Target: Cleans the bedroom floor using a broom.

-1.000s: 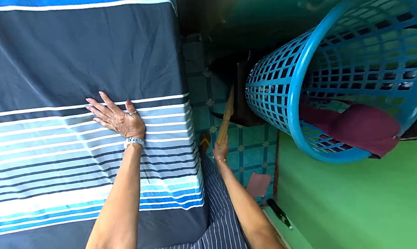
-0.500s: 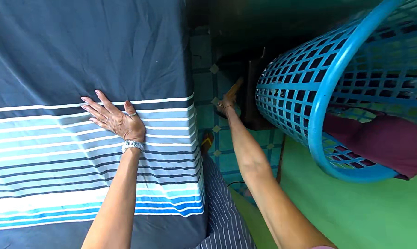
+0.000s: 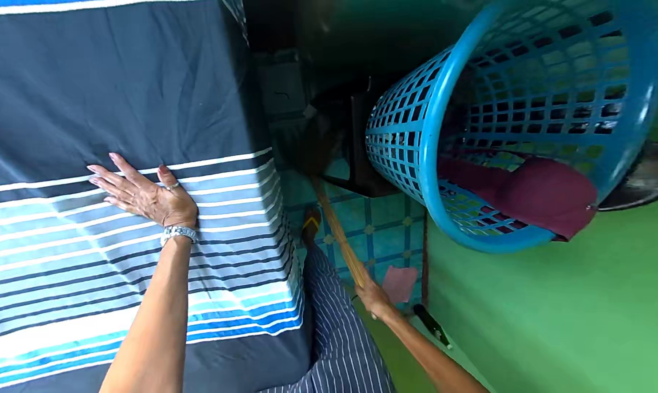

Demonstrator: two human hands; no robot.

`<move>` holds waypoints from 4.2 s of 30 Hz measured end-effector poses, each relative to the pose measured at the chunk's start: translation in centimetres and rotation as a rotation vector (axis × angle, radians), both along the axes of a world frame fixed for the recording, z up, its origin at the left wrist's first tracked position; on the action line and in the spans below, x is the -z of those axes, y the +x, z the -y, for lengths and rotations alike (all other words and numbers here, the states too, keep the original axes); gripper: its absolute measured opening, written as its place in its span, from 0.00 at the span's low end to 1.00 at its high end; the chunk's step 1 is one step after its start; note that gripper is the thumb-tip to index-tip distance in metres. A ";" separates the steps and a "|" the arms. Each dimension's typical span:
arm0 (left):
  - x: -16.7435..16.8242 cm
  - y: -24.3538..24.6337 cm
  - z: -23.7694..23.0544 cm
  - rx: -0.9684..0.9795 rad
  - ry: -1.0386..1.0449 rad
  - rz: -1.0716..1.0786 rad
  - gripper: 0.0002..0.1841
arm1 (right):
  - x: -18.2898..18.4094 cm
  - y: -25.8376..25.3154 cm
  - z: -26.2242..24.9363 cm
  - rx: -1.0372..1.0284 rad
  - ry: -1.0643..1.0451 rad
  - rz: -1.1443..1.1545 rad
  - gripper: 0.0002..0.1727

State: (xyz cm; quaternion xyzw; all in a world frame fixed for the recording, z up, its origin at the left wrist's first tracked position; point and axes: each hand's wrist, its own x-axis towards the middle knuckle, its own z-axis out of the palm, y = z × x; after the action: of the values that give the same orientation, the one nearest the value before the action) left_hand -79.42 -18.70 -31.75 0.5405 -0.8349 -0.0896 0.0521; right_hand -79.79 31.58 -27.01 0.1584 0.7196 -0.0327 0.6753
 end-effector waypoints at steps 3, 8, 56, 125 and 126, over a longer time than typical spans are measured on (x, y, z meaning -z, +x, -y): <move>-0.3 0.0 0.1 -0.005 0.006 0.008 0.44 | -7.9 -1.2 -2.1 -0.096 -0.010 0.042 0.47; 0.2 0.2 0.2 0.005 -0.002 -0.011 0.44 | -22.5 -7.2 -2.3 -0.079 -0.210 -0.067 0.45; -2.7 -0.4 -0.3 0.109 0.022 0.044 0.43 | -9.3 1.2 2.9 -0.353 -0.179 -0.340 0.40; -8.4 3.1 -25.9 0.353 0.097 0.535 0.40 | -0.8 7.6 -39.9 0.326 -0.014 -0.278 0.39; -7.9 3.5 -25.1 0.378 0.090 0.531 0.40 | -1.9 9.9 -40.9 0.368 -0.012 -0.225 0.39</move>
State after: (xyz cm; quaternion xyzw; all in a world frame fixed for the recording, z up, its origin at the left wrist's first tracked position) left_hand -75.93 6.38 -23.86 0.3823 -0.9000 0.0095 -0.2090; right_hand -69.86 72.49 -25.12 0.2782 0.7491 -0.1771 0.5745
